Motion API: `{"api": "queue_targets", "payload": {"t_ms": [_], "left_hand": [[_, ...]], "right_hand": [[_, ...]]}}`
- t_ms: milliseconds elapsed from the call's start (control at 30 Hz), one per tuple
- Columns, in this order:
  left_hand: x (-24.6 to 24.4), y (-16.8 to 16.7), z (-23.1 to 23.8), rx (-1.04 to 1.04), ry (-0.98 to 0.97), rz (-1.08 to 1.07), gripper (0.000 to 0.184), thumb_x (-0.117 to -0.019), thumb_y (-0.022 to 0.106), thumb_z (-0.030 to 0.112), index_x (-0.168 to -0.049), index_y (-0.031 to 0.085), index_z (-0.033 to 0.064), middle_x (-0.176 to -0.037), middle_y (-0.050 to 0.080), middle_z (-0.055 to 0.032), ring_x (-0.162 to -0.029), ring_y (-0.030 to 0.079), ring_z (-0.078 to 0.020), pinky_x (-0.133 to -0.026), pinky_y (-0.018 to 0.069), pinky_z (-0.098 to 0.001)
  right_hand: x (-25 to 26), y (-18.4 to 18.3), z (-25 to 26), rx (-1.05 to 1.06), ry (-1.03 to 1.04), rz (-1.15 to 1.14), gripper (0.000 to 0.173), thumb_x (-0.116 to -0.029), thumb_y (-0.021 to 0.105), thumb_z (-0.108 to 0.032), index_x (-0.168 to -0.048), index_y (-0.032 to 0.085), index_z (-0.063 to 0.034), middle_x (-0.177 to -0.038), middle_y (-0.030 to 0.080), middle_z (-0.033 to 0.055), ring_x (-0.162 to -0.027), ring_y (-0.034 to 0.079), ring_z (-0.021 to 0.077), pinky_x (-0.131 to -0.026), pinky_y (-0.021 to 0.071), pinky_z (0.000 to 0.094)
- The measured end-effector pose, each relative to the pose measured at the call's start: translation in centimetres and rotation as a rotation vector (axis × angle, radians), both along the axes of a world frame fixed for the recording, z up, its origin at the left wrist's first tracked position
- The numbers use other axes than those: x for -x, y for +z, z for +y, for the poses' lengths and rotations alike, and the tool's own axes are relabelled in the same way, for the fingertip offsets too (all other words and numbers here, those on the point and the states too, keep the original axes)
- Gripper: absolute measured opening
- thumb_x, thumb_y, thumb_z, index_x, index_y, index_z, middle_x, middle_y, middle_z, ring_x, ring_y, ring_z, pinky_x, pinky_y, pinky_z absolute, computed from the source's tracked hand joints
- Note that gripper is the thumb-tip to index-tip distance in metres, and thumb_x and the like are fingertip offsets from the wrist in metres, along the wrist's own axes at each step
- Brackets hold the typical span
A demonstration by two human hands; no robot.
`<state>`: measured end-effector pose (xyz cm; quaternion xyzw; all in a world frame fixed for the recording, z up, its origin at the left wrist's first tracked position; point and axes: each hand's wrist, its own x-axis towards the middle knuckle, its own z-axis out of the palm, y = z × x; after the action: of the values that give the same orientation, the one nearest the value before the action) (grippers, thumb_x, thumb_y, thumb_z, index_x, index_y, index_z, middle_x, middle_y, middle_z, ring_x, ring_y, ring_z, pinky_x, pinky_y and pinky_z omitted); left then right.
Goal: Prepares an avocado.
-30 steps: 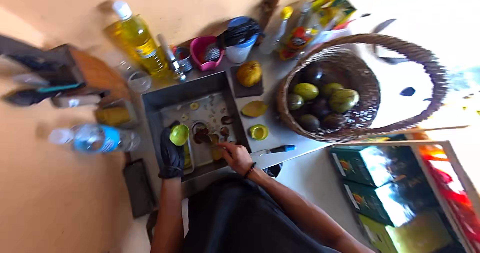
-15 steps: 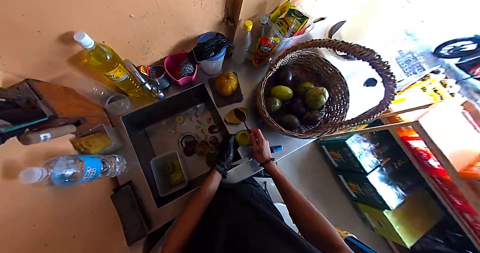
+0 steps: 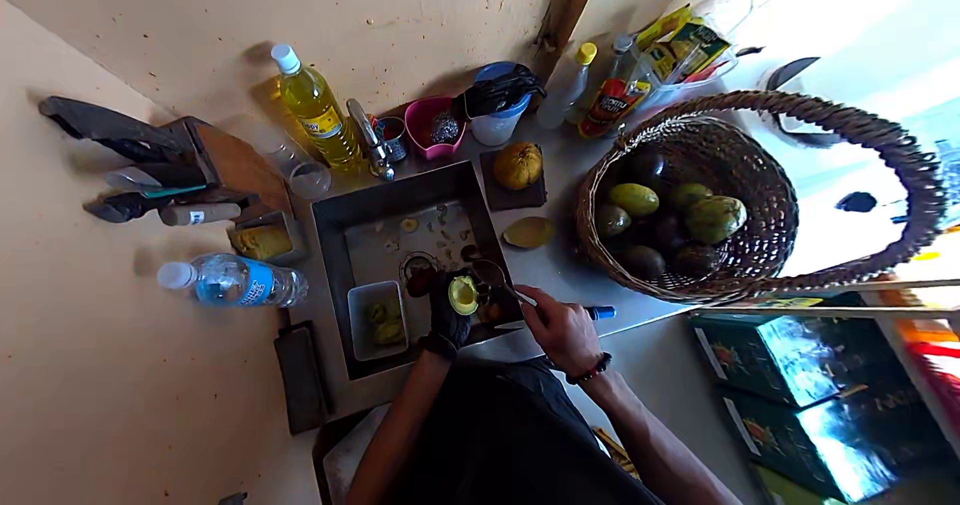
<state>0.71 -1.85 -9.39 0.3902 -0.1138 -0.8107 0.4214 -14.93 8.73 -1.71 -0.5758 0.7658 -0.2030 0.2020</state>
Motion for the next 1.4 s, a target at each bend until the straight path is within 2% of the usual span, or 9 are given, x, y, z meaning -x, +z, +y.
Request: {"api": "queue_targets", "payload": {"t_ms": [67, 233, 333, 500, 867, 1000, 1133, 1267, 1400], "left_hand": [[-0.2, 0.2, 0.1, 0.034, 0.031, -0.039, 0.049, -0.1091, 0.024, 0.040, -0.111, 0.059, 0.0058, -0.094, 0.067, -0.0131, -0.083, 0.068, -0.0240, -0.074, 0.0595, -0.0396], [-0.2, 0.7, 0.1, 0.032, 0.066, -0.163, 0.037, -0.1094, 0.037, 0.035, -0.121, 0.059, 0.0061, -0.101, 0.067, -0.0146, -0.085, 0.068, -0.0255, -0.073, 0.0602, -0.0420], [-0.2, 1.0, 0.2, 0.067, 0.061, -0.257, 0.034, -0.1095, 0.039, 0.030, -0.123, 0.059, 0.0064, -0.106, 0.068, -0.0131, -0.091, 0.068, -0.0236, -0.078, 0.0592, -0.0408], [-0.3, 1.0, -0.3, 0.092, 0.039, -0.357, 0.031, -0.1074, 0.041, 0.026, -0.114, 0.063, 0.0057, -0.101, 0.069, -0.0121, -0.089, 0.068, -0.0223, -0.077, 0.0582, -0.0393], [-0.2, 0.9, -0.3, 0.132, 0.016, -0.433, 0.029, -0.1064, 0.044, 0.027, -0.113, 0.066, 0.0087, -0.105, 0.069, -0.0100, -0.090, 0.067, -0.0214, -0.077, 0.0568, -0.0385], [-0.4, 0.7, -0.2, 0.317, -0.013, -0.603, 0.029, -0.1053, 0.047, 0.021, -0.111, 0.071, 0.0068, -0.110, 0.069, -0.0079, -0.103, 0.063, -0.0187, -0.092, 0.0520, -0.0403], [-0.6, 0.9, 0.0, 0.490, -0.062, -0.689, 0.032, -0.1064, 0.043, 0.017, -0.115, 0.070, 0.0034, -0.113, 0.069, -0.0090, -0.107, 0.062, -0.0167, -0.098, 0.0497, -0.0378], [-0.8, 1.8, -0.1, 0.580, -0.049, -0.650, 0.027, -0.1051, 0.053, 0.023, -0.112, 0.073, 0.0065, -0.111, 0.071, -0.0056, -0.104, 0.065, -0.0144, -0.095, 0.0530, -0.0353], [-0.8, 2.2, -0.8, 0.621, -0.023, -0.465, 0.027, -0.1030, 0.051, 0.021, -0.107, 0.073, 0.0070, -0.103, 0.072, -0.0069, -0.094, 0.068, -0.0173, -0.085, 0.0582, -0.0365]], "right_hand": [[-0.4, 0.5, 0.4, 0.017, 0.035, 0.119, 0.038, -0.1028, 0.046, -0.026, -0.129, 0.074, -0.0206, -0.071, 0.072, 0.0113, -0.059, 0.068, 0.0324, -0.053, 0.0516, 0.0526], [-0.9, 0.5, 0.5, 0.083, 0.077, 0.232, 0.035, -0.1009, 0.050, -0.023, -0.123, 0.077, -0.0197, -0.069, 0.072, 0.0108, -0.057, 0.069, 0.0314, -0.050, 0.0517, 0.0495], [-1.3, 0.4, 0.3, 0.071, 0.094, 0.265, 0.036, -0.0994, 0.050, -0.021, -0.123, 0.077, -0.0198, -0.067, 0.070, 0.0110, -0.056, 0.068, 0.0315, -0.049, 0.0510, 0.0482], [-1.5, 0.3, 0.4, 0.076, 0.085, 0.257, 0.037, -0.0994, 0.048, -0.021, -0.122, 0.078, -0.0204, -0.065, 0.068, 0.0097, -0.054, 0.067, 0.0296, -0.048, 0.0496, 0.0468], [-1.8, 1.0, 0.2, 0.007, 0.091, 0.209, 0.039, -0.0991, 0.047, -0.021, -0.123, 0.077, -0.0202, -0.067, 0.069, 0.0109, -0.058, 0.068, 0.0315, -0.051, 0.0506, 0.0489], [-2.0, 1.1, 0.1, -0.027, 0.104, 0.179, 0.039, -0.0994, 0.046, -0.020, -0.125, 0.076, -0.0207, -0.068, 0.070, 0.0115, -0.061, 0.069, 0.0335, -0.053, 0.0516, 0.0519], [-2.7, 1.1, 0.1, -0.015, 0.112, 0.188, 0.039, -0.0992, 0.047, -0.020, -0.125, 0.076, -0.0184, -0.068, 0.070, 0.0121, -0.060, 0.069, 0.0335, -0.053, 0.0519, 0.0510], [-3.0, 0.5, 0.3, 0.069, 0.089, 0.059, 0.037, -0.1000, 0.048, -0.020, -0.122, 0.078, -0.0164, -0.068, 0.070, 0.0105, -0.058, 0.068, 0.0294, -0.054, 0.0524, 0.0487], [-2.5, 0.4, 0.6, 0.039, 0.043, -0.227, 0.034, -0.1032, 0.051, -0.025, -0.121, 0.078, -0.0149, -0.085, 0.076, 0.0092, -0.073, 0.072, 0.0226, -0.069, 0.0578, 0.0446]]}}
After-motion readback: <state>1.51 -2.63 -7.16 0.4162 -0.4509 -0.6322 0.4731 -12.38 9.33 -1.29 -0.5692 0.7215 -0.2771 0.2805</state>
